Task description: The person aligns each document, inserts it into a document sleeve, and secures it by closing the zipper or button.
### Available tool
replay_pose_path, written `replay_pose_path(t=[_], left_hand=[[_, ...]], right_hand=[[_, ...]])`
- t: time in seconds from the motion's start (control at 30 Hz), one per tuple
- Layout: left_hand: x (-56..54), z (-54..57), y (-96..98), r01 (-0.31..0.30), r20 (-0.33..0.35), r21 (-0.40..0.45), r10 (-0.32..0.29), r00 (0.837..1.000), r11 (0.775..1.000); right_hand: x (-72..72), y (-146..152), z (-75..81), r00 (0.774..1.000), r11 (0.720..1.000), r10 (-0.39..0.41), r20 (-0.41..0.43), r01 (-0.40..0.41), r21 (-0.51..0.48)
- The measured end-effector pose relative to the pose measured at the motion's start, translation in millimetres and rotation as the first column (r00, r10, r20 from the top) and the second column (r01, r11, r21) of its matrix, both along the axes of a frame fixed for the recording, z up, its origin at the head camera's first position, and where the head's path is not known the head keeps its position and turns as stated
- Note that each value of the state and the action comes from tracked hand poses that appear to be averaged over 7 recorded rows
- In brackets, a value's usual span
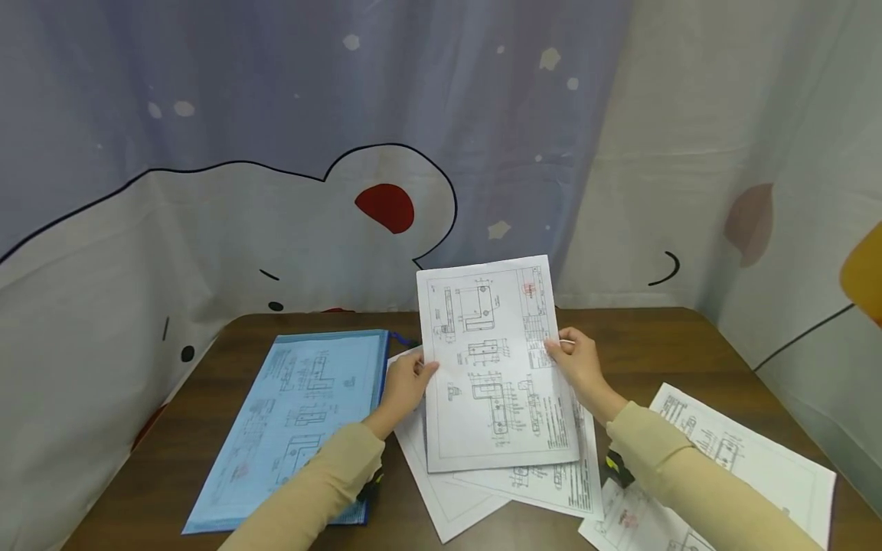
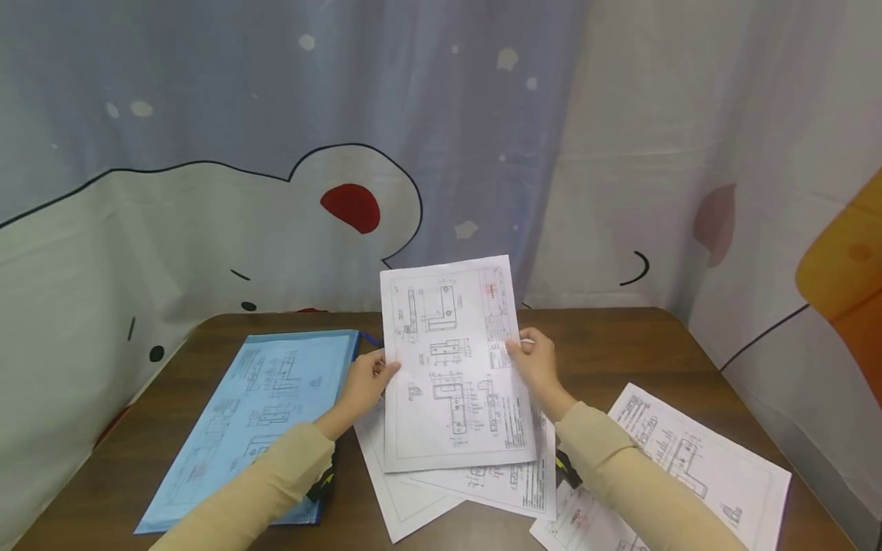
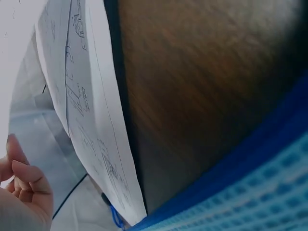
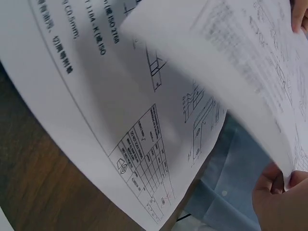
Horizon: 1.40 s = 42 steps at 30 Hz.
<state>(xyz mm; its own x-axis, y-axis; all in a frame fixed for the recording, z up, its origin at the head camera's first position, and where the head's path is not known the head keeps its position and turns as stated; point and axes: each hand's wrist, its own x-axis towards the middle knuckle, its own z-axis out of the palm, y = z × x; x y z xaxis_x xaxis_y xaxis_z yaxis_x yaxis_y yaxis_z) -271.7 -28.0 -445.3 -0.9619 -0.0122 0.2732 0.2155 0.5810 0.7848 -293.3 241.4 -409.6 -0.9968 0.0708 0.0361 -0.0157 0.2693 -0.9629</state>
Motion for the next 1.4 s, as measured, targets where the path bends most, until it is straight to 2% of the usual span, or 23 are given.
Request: replay_pose_path(t=[0.17,0.27,0.37,0.43,0.53,0.67,0.77,0.87,0.93,1.07,1.17,1.3,1.4], left_hand=[[-1.3,-0.4,-4.6,-0.007,-0.065,-0.001,0.007,0.998,1.000],[-1.5,0.7,-9.3,0.027,-0.056,0.064,-0.024,0.998,0.998],[-1.9,2.2,-15.6,0.078,-0.035,0.139,-0.074,0.997,0.987],[-1.8,2.8,-20.8,0.112,0.002,0.163,-0.114,0.994,0.980],[-1.0,4.1,-30.1,0.172,0.063,0.162,-0.184,0.981,0.972],[0.7,7.0,-45.0,0.274,0.126,0.165,-0.296,0.947,0.947],[0.4,9.9,-55.7,0.317,0.135,0.151,-0.337,0.932,0.936],[0.4,14.1,-63.6,0.328,0.131,0.121,-0.343,0.930,0.937],[1.3,16.8,-66.9,0.332,0.137,0.107,-0.344,0.929,0.937],[5.0,20.0,-69.1,0.364,0.167,0.069,-0.370,0.914,0.929],[7.1,20.7,-67.8,0.389,0.180,-0.001,-0.382,0.906,0.921],[6.8,19.7,-64.8,0.408,0.176,-0.093,-0.388,0.905,0.908],[6.3,19.0,-62.7,0.411,0.174,-0.113,-0.389,0.904,0.905]], right_hand=[[1.5,-1,-0.2,1.000,0.998,0.016,-0.020,-0.015,0.053],[1.4,-1,-3.0,0.998,0.997,0.014,-0.064,-0.009,0.080],[1.2,-1,-5.2,0.988,0.994,-0.015,-0.154,0.032,0.106],[0.6,0,-4.9,0.974,0.989,-0.039,-0.223,0.069,0.129],[-1.2,2,-2.2,0.941,0.978,-0.068,-0.332,0.129,0.166],[-5.9,4,3.5,0.897,0.965,-0.038,-0.441,0.147,0.217],[-8.7,5,10.8,0.886,0.966,0.015,-0.463,0.106,0.234],[-10.6,4,20.1,0.881,0.962,0.070,-0.467,0.064,0.265],[-11.7,4,25.8,0.876,0.947,0.128,-0.466,0.031,0.318],[-13.4,0,31.3,0.858,0.890,0.272,-0.435,-0.053,0.453],[-12.0,-6,31.0,0.831,0.845,0.389,-0.397,-0.150,0.514],[-9.1,-12,27.6,0.779,0.794,0.523,-0.345,-0.299,0.529],[-7.9,-13,24.7,0.763,0.780,0.556,-0.329,-0.342,0.523]])
